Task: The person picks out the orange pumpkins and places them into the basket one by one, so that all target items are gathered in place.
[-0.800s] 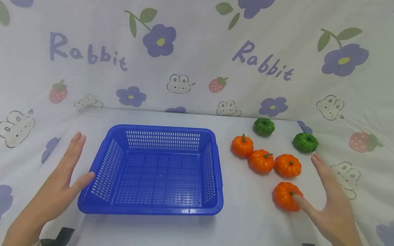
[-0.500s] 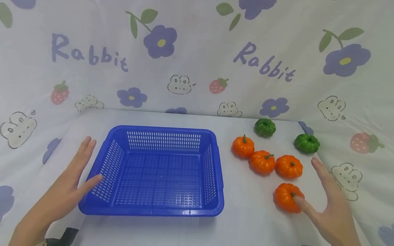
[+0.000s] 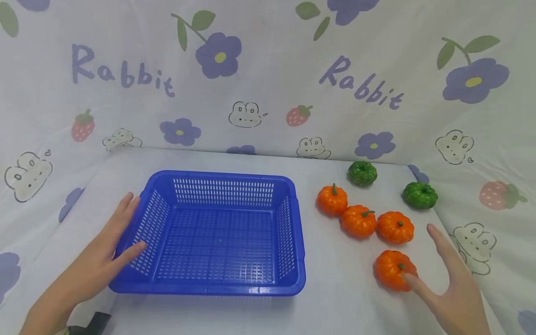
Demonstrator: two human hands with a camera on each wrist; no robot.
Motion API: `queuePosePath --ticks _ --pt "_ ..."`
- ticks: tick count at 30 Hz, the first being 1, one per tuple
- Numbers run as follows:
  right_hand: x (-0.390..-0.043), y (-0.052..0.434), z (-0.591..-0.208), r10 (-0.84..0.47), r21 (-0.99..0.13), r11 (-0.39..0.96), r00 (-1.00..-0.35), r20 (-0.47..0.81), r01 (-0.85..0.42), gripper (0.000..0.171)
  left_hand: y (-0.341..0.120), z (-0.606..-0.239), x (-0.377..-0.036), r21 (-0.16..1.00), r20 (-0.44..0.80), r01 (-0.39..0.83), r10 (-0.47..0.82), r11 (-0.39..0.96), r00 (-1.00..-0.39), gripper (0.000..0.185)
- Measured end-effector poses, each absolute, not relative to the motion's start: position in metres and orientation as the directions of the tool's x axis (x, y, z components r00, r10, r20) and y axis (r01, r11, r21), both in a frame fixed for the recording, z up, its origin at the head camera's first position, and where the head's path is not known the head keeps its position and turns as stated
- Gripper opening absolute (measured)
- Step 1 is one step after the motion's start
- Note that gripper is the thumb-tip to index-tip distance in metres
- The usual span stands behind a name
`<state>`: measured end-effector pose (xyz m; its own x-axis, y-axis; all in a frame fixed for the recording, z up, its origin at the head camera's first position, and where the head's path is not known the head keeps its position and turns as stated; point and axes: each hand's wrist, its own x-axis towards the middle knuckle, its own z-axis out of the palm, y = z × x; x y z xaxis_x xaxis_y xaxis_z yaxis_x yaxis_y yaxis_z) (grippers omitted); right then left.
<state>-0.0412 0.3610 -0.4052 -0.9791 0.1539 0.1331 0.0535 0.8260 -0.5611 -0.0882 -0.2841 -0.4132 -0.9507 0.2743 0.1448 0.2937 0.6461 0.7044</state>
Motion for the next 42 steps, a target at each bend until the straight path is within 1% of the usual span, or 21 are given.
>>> queuePosePath --ticks 12,20,22,26,31,34,37,42 --pt "-0.045 0.368 -0.421 0.2 -0.543 0.823 -0.98 0.003 0.166 0.114 -0.277 -0.421 -0.09 0.68 0.085 0.264 0.284 0.684 -0.955 0.09" --pt "-0.045 0.37 -0.43 0.194 -0.547 0.821 -0.981 -0.005 0.165 0.113 -0.275 -0.422 -0.09 0.677 0.071 0.27 0.305 0.685 -0.95 0.088" --pt "-0.046 0.371 -0.432 0.193 -0.55 0.817 -0.981 -0.023 0.174 0.112 -0.275 -0.422 -0.091 0.671 0.07 0.273 0.307 0.689 -0.949 0.088" --pt "-0.049 0.373 -0.434 0.196 -0.549 0.806 -0.975 -0.107 0.222 0.116 -0.277 -0.423 -0.091 0.65 0.079 0.292 0.319 0.701 -0.944 0.087" --pt "-0.051 0.375 -0.437 0.192 -0.563 0.781 -0.962 -0.195 0.27 0.122 -0.282 -0.429 -0.091 0.639 0.133 0.36 0.364 0.68 -0.922 0.087" --pt "-0.051 0.377 -0.44 0.172 -0.589 0.762 -0.96 -0.219 0.271 0.124 -0.285 -0.432 -0.09 0.635 0.16 0.397 0.39 0.663 -0.907 0.089" --pt "-0.052 0.378 -0.444 0.16 -0.611 0.74 -0.956 -0.246 0.281 0.126 -0.286 -0.433 -0.09 0.633 0.169 0.414 0.405 0.654 -0.899 0.088" --pt "-0.056 0.379 -0.449 0.153 -0.601 0.737 -0.942 -0.3 0.311 0.128 -0.287 -0.433 -0.091 0.639 0.185 0.431 0.416 0.637 -0.89 0.083"
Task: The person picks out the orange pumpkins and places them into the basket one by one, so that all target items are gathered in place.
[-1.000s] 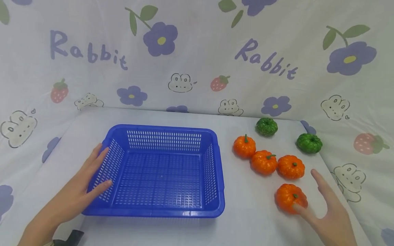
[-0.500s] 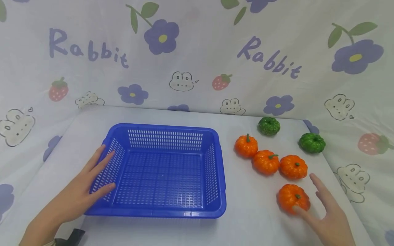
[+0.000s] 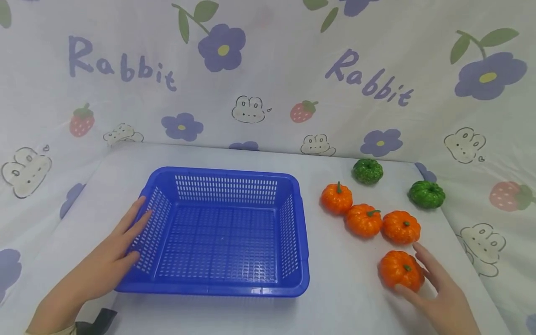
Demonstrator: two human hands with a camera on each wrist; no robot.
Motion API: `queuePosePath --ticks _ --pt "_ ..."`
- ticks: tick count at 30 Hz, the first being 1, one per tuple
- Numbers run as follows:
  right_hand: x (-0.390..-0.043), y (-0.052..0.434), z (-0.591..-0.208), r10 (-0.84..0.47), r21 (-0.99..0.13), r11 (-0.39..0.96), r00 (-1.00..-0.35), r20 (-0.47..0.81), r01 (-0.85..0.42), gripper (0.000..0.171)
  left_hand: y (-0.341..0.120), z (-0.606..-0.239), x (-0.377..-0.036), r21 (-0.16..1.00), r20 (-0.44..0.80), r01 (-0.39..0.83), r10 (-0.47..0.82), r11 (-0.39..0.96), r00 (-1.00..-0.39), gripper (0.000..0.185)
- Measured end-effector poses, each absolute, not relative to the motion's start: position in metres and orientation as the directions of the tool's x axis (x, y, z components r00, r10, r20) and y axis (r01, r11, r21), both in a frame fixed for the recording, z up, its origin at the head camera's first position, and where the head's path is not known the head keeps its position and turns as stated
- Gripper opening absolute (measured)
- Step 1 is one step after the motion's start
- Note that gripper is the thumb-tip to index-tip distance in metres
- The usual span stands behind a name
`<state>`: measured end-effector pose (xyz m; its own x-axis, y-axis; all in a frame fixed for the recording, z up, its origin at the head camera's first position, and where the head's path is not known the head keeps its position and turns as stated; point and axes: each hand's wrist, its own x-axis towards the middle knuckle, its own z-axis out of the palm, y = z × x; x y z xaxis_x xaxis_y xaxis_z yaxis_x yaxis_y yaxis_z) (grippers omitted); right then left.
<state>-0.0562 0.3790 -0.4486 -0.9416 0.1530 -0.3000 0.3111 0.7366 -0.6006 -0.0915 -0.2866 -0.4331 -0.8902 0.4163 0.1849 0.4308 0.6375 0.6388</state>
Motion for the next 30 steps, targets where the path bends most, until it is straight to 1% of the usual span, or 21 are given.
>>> queuePosePath --ticks 4,10,18,21,26,30 --pt "-0.057 0.38 -0.453 0.136 -0.581 0.754 -0.938 -0.318 0.307 0.124 -0.286 -0.433 -0.092 0.639 0.195 0.438 0.417 0.633 -0.888 0.082" --pt "-0.057 0.381 -0.458 0.095 -0.593 0.767 -0.957 -0.274 0.246 0.113 -0.285 -0.432 -0.091 0.644 0.197 0.436 0.414 0.629 -0.889 0.08" --pt "-0.06 0.382 -0.46 0.166 -0.588 0.736 -0.931 -0.325 0.336 0.117 -0.284 -0.431 -0.091 0.647 0.186 0.423 0.406 0.635 -0.895 0.079" --pt "-0.06 0.382 -0.459 0.177 -0.586 0.732 -0.927 -0.331 0.349 0.117 -0.284 -0.431 -0.091 0.647 0.186 0.422 0.406 0.635 -0.895 0.079" --pt "-0.057 0.381 -0.458 0.189 -0.576 0.747 -0.938 -0.292 0.33 0.115 -0.285 -0.43 -0.091 0.65 0.187 0.424 0.408 0.63 -0.894 0.08" --pt "-0.056 0.379 -0.455 0.182 -0.589 0.755 -0.954 -0.237 0.29 0.113 -0.285 -0.43 -0.091 0.655 0.181 0.419 0.408 0.629 -0.895 0.08"
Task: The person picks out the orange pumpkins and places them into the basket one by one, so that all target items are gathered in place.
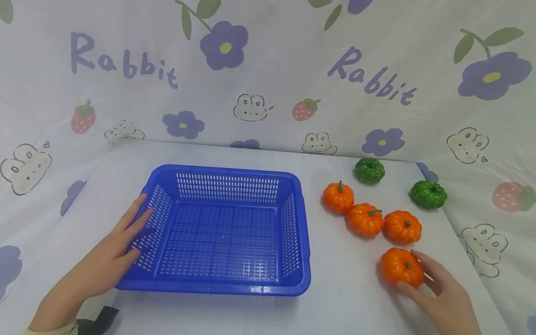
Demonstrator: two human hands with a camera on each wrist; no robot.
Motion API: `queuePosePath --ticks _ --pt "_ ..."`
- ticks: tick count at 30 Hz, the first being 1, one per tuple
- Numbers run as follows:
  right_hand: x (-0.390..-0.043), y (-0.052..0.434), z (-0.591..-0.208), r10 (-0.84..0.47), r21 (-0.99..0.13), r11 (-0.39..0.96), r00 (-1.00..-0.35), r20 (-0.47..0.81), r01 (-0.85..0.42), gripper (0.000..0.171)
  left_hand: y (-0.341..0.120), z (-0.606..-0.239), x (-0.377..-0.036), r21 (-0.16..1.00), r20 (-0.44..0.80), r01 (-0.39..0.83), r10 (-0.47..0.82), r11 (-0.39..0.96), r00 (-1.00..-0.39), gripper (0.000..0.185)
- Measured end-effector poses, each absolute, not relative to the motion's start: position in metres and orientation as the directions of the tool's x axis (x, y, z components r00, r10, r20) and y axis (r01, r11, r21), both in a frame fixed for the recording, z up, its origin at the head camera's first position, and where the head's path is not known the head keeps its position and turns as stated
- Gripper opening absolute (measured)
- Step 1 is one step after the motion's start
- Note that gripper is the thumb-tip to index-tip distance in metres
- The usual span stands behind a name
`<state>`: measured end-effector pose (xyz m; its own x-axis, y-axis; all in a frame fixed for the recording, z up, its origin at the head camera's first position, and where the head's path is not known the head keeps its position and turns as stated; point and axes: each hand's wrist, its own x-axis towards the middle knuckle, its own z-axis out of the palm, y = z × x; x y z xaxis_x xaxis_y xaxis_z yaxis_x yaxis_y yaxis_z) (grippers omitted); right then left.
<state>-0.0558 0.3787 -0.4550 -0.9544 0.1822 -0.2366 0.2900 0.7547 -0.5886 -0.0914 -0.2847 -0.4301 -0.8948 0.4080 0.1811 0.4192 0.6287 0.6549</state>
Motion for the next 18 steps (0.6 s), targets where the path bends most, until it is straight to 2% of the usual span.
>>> queuePosePath --ticks 9,18 --pt "-0.055 0.366 -0.445 0.142 -0.595 0.79 -0.988 -0.056 0.147 0.102 -0.284 -0.429 -0.091 0.659 0.178 0.415 0.407 0.627 -0.896 0.08" --pt "-0.06 0.357 -0.434 0.093 -0.583 0.811 -0.993 0.07 0.035 0.091 -0.286 -0.429 -0.091 0.643 0.184 0.422 0.406 0.639 -0.895 0.08"
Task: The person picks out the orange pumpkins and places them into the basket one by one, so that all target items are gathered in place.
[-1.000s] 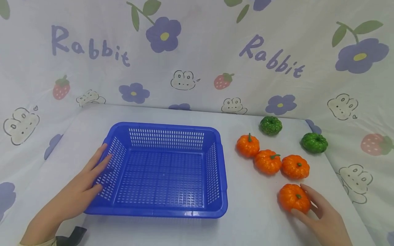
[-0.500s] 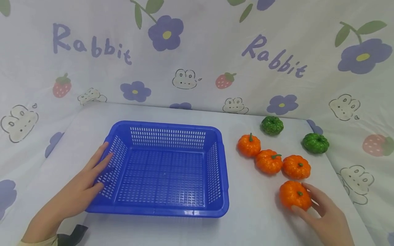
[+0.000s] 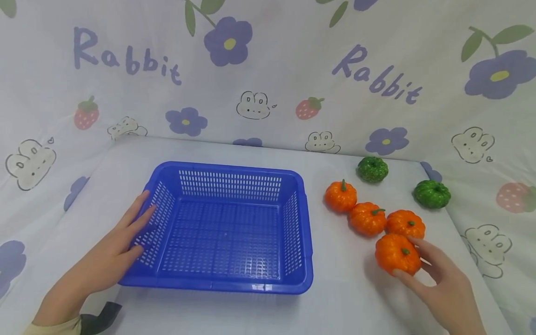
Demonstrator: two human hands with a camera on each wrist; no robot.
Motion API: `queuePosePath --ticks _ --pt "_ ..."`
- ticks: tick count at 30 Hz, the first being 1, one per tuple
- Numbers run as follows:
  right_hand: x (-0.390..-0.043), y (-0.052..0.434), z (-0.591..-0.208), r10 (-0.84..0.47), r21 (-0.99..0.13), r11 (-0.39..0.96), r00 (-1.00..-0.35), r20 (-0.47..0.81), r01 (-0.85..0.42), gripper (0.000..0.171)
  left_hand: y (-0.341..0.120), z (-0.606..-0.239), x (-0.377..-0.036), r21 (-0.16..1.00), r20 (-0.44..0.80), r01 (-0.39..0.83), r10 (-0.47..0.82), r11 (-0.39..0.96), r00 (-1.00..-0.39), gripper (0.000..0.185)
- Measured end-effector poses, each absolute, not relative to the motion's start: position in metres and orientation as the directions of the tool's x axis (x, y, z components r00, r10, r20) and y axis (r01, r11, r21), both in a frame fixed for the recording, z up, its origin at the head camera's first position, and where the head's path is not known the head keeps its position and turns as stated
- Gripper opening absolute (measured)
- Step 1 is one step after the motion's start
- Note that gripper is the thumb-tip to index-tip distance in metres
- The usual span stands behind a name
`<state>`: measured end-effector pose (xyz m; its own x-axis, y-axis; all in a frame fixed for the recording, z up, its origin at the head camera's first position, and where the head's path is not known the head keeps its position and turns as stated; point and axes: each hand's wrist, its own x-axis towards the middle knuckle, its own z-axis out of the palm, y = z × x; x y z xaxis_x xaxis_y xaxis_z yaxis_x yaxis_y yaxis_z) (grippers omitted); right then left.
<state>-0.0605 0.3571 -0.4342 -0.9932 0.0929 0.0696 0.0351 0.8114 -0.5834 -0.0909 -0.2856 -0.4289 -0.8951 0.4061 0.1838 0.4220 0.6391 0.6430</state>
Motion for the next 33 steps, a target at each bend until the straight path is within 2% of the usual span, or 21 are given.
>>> queuePosePath --ticks 7,15,33 --pt "-0.068 0.353 -0.421 0.059 -0.577 0.816 -0.988 0.146 -0.036 0.086 -0.283 -0.427 -0.091 0.649 0.172 0.41 0.402 0.641 -0.899 0.08" --pt "-0.079 0.345 -0.405 -0.035 -0.564 0.799 -0.953 0.302 -0.208 0.082 -0.283 -0.427 -0.092 0.652 0.176 0.415 0.406 0.634 -0.897 0.08" --pt "-0.094 0.326 -0.385 -0.129 -0.537 0.784 -0.927 0.352 -0.313 0.083 -0.284 -0.427 -0.091 0.652 0.172 0.412 0.405 0.637 -0.898 0.08"
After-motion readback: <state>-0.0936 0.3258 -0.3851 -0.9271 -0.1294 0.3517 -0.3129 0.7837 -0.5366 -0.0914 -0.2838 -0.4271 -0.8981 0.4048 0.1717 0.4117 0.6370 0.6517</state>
